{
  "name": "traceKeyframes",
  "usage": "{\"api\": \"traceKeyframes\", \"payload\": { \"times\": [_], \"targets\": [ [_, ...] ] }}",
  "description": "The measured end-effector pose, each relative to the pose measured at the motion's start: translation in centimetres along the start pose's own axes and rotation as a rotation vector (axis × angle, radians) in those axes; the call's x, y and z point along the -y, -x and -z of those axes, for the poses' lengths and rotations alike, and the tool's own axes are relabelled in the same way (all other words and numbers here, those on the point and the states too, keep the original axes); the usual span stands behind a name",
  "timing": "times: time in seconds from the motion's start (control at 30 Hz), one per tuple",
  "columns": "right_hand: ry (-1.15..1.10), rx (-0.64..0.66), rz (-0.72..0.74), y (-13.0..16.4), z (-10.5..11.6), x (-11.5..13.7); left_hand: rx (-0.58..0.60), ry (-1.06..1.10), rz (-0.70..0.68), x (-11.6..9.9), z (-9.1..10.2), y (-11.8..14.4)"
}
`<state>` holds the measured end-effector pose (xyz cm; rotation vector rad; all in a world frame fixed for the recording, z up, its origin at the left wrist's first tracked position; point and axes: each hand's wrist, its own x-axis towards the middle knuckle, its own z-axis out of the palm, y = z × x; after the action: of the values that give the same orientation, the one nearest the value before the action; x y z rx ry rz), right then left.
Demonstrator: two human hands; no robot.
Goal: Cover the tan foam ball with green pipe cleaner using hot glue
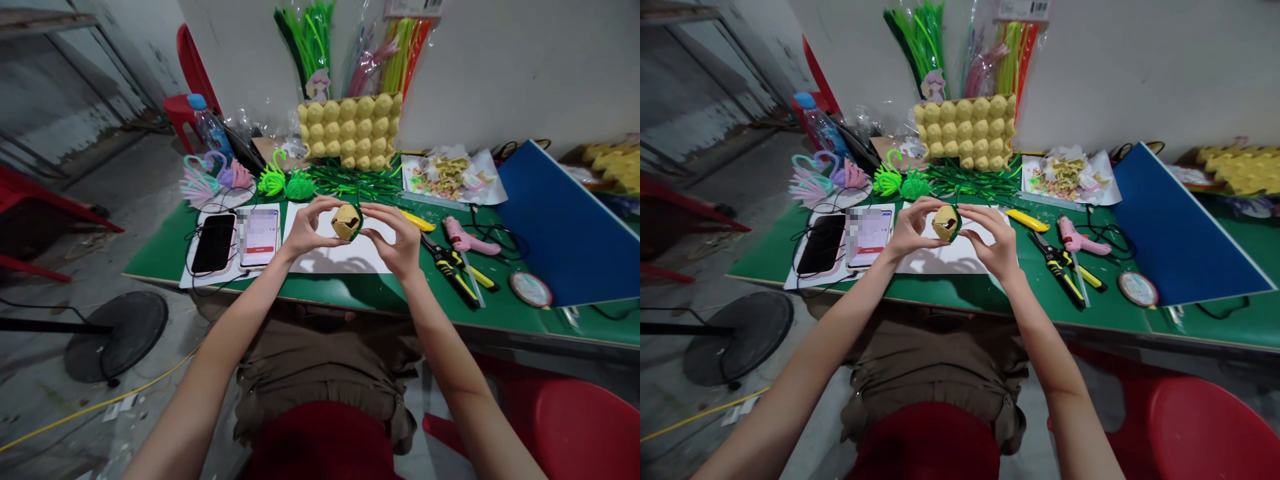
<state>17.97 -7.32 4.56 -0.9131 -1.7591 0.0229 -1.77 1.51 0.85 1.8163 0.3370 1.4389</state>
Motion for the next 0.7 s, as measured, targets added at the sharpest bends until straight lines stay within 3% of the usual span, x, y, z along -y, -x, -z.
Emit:
{"api": "traceKeyframes", "payload": {
  "times": [0.7],
  "targets": [
    [-0.147,0.145,-0.008,-0.4,1.5,-0.5,0.094,0.025,0.021,-0.7,0.0,0.1]
  ]
}}
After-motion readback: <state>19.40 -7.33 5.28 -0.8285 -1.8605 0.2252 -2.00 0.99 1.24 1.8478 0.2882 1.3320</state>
